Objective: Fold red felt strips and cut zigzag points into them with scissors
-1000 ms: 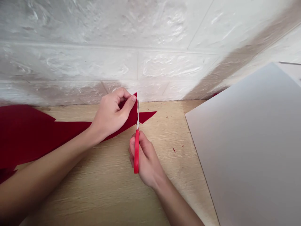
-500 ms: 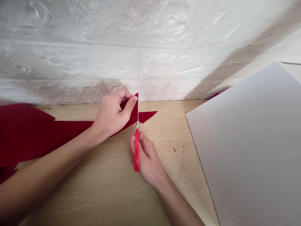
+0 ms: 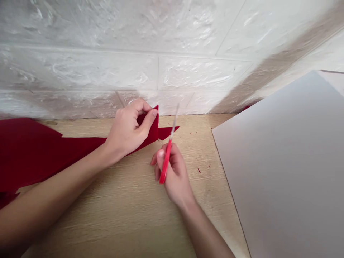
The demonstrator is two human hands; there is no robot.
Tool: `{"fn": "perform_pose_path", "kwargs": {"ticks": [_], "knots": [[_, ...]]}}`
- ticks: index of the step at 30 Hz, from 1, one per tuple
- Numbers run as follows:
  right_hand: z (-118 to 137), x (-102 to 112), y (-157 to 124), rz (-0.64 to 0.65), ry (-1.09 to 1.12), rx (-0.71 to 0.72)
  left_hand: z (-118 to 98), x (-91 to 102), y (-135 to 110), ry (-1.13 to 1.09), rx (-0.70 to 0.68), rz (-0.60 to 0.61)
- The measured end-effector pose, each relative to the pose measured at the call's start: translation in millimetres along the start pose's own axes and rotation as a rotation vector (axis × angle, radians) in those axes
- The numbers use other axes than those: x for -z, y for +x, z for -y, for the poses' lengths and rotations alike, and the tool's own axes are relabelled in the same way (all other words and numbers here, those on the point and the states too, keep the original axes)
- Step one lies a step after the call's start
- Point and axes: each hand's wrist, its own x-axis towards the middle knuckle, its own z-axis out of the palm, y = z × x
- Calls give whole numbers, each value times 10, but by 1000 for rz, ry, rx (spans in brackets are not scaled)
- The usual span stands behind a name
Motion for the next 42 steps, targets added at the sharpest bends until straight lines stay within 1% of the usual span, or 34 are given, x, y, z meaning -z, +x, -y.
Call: {"fn": "perform_pose_path", "kwargs": {"ticks": [3,5,9,15,17,23,28,32,35,39,42], "knots": [[43,60,89,-167,-42,125,-37,-7,-24,-4,-21,47],[73,82,125,-211,-44,140,-74,-1,-34,-28,-26,96],[115,84,113,-216,-43,123,-158,55,-26,-110,-11,174],[142,57,62,-230,-44,146,-212,135,-4,-168,-21,234],[143,52,49,-215,-32,154,-208,142,0,-182,-15,231],[116,74,-7,-174,6,175,-209,149,9,-178,5,173],[90,109,-40,-139,-32,150,-189,170,28,-152,2,144],[73,87,-47,-121,-51,158,-174,177,34,-151,-3,123],[67,38,-34,-147,-36,198,-178,167,23,-149,-10,128],[63,-6,23,-225,-36,274,-170,137,2,-148,-41,155],[43,4,69,-244,-55,267,-140,108,-1,-147,-36,181]]}}
